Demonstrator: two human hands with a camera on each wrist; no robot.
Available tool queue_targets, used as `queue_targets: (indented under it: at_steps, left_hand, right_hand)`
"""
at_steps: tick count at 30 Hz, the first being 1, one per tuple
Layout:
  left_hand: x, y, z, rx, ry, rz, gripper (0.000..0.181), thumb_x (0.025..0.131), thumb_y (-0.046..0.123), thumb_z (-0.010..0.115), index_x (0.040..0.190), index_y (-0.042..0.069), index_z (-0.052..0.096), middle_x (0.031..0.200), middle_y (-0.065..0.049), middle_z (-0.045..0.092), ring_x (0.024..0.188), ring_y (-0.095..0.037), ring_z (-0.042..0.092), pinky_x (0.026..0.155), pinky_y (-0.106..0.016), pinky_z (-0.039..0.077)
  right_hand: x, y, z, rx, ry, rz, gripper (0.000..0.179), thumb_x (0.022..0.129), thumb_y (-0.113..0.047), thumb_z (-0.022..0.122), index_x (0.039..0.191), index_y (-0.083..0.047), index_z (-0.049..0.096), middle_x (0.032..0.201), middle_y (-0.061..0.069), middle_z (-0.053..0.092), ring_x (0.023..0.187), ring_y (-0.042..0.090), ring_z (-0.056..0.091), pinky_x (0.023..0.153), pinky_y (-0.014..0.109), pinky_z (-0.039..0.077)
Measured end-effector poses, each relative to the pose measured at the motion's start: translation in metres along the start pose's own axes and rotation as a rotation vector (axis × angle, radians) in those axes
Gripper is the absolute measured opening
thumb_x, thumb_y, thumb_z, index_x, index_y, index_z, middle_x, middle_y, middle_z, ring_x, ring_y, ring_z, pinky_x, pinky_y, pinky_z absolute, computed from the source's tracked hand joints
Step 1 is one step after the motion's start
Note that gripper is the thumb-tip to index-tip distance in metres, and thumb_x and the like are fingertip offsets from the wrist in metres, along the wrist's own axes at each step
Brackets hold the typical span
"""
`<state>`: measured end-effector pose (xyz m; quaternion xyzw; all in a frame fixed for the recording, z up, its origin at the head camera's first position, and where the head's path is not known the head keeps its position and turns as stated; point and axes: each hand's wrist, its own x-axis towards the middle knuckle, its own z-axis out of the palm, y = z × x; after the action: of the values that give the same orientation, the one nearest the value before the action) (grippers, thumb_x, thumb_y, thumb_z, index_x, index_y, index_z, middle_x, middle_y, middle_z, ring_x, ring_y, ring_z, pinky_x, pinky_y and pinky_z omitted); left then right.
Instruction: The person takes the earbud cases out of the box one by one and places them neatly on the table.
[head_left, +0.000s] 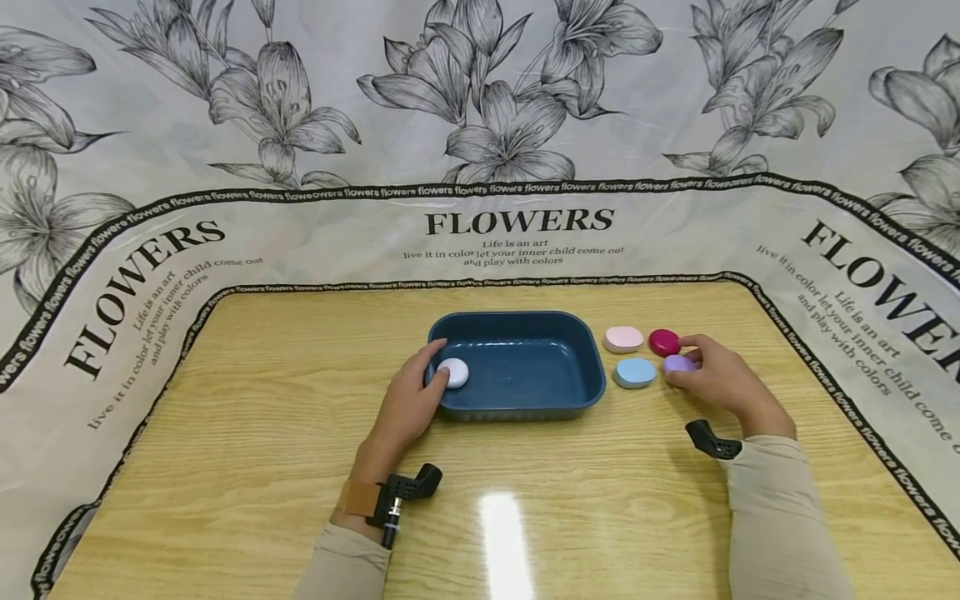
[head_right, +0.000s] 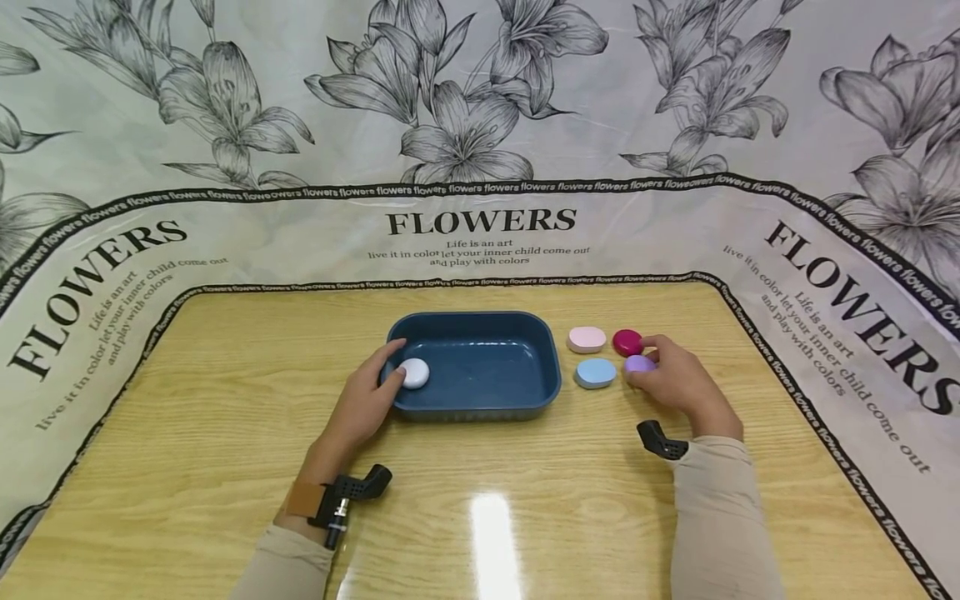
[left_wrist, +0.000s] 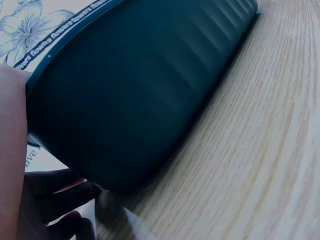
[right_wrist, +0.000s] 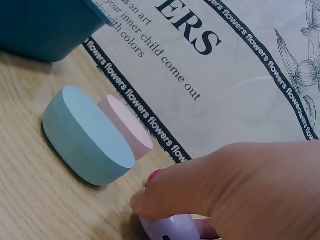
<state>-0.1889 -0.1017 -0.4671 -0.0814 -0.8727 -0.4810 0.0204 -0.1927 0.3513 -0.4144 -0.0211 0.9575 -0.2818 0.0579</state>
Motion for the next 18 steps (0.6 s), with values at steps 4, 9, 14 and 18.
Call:
queue_targets:
  at_steps: [4, 9, 14, 18]
  left_hand:
    - [0.0001, 0.0008, 0.0001, 0.002, 0.001, 0.000, 0.048, 0.103, 0.036, 0.050, 0.150, 0.027, 0.046, 0.154, 0.000, 0.042, 0.144, -0.019, 0.035, 0.117, -0.043, 0.030]
    - [0.0001, 0.0012, -0.0001, -0.002, -0.003, -0.004, 0.048, 0.103, 0.036, 0.050, 0.150, 0.028, 0.047, 0.154, 0.000, 0.043, 0.144, -0.019, 0.035, 0.117, -0.043, 0.029]
    - [0.0002, 0.0010, -0.0002, -0.003, -0.005, -0.008, 0.048, 0.103, 0.036, 0.050, 0.150, 0.028, 0.046, 0.155, 0.000, 0.042, 0.144, -0.018, 0.035, 0.118, -0.043, 0.029]
    - [0.0001, 0.0009, -0.0004, -0.006, -0.004, -0.010, 0.048, 0.103, 0.036, 0.050, 0.150, 0.029, 0.046, 0.155, 0.001, 0.042, 0.144, -0.018, 0.034, 0.118, -0.043, 0.029]
  right_hand:
    - [-0.0001, -0.0013, -0.0002, -0.004, -0.004, -0.007, 0.067, 0.093, -0.027, 0.071, 0.140, 0.010, 0.042, 0.121, 0.033, 0.057, 0.106, 0.044, 0.056, 0.088, 0.054, 0.046]
    - [0.0002, -0.0017, 0.0002, -0.012, -0.007, -0.013, 0.067, 0.092, -0.025, 0.072, 0.140, 0.011, 0.042, 0.121, 0.033, 0.057, 0.106, 0.044, 0.056, 0.088, 0.054, 0.046]
    - [0.0014, -0.0002, 0.0003, -0.029, -0.009, -0.024, 0.067, 0.092, -0.026, 0.072, 0.138, 0.011, 0.043, 0.120, 0.033, 0.058, 0.105, 0.044, 0.056, 0.088, 0.055, 0.046]
    - [0.0020, 0.0011, 0.0004, -0.028, -0.012, -0.022, 0.068, 0.092, -0.027, 0.072, 0.139, 0.011, 0.042, 0.121, 0.033, 0.057, 0.106, 0.045, 0.056, 0.088, 0.055, 0.045]
